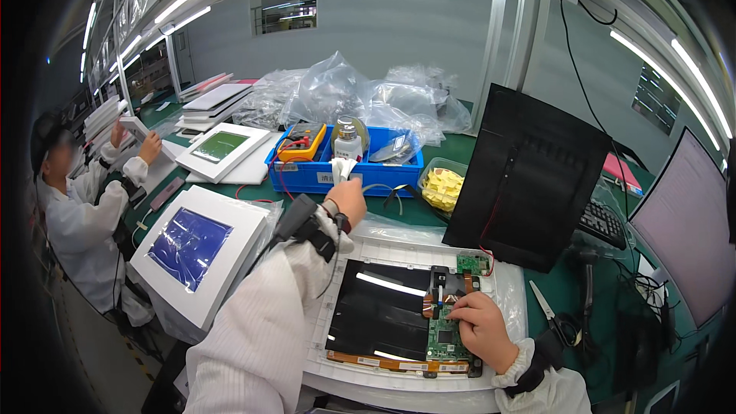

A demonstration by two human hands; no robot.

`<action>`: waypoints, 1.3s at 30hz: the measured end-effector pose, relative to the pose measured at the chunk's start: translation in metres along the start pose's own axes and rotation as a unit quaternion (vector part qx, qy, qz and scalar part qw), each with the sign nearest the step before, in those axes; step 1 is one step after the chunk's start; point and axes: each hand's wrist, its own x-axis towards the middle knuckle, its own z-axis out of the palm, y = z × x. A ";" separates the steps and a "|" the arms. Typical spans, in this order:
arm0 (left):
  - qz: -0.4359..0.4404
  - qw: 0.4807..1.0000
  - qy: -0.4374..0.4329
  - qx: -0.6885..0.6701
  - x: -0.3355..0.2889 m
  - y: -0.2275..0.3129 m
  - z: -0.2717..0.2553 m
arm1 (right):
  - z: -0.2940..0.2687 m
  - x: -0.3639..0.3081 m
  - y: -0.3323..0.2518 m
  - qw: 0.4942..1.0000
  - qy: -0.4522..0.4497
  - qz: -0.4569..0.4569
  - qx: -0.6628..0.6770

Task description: Connecting ribbon cables and electronic components to a screen module assembly.

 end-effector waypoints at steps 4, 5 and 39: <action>0.090 0.966 0.046 -0.239 -0.027 0.007 -0.051 | -0.004 0.004 0.003 0.999 0.015 0.035 0.028; 0.104 0.954 0.029 -0.279 -0.039 0.020 -0.065 | -0.010 0.007 0.006 0.997 0.042 0.051 0.029; 0.236 0.970 0.037 0.044 -0.021 0.044 -0.031 | -0.101 -0.020 0.010 0.911 0.023 0.344 0.227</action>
